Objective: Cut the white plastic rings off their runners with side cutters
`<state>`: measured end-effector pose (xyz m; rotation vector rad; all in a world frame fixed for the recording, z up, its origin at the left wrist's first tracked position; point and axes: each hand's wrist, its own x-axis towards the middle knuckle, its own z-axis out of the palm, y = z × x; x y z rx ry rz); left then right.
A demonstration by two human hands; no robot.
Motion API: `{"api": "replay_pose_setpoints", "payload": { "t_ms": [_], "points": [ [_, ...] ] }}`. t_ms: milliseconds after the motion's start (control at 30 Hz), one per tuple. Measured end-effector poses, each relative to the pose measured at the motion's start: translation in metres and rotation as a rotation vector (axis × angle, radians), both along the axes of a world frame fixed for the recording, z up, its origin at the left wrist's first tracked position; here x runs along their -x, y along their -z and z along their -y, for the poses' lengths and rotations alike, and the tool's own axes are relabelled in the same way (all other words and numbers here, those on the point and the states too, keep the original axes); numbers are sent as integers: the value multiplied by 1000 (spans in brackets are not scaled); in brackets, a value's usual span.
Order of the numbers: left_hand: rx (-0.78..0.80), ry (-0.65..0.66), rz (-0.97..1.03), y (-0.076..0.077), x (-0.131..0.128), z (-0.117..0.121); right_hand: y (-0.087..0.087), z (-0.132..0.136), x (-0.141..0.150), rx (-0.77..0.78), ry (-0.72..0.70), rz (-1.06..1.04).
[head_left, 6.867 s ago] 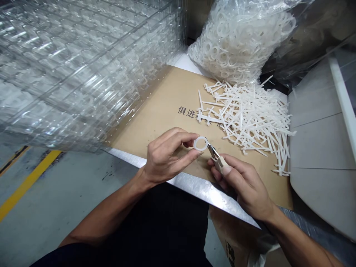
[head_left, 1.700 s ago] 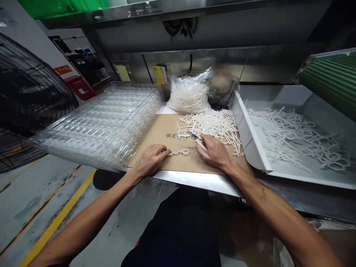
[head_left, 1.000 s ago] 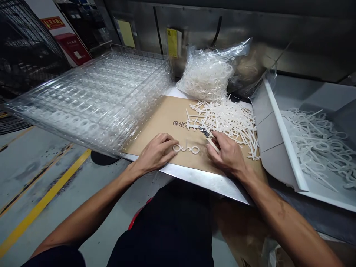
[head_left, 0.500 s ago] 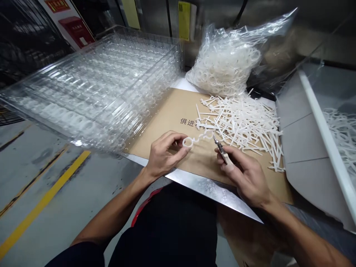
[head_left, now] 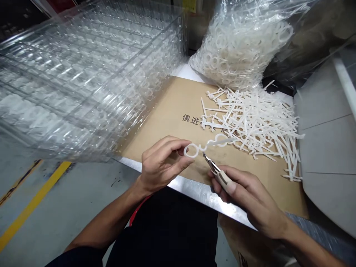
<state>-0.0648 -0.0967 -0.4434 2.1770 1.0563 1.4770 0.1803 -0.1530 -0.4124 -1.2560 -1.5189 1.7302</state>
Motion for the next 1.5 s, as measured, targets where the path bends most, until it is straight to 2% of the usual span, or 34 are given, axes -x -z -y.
{"api": "replay_pose_setpoints", "payload": {
  "t_ms": [1500],
  "points": [
    [-53,36,-72,2,-2,-1,4,1,7,-12,25,2]
  ]
}}
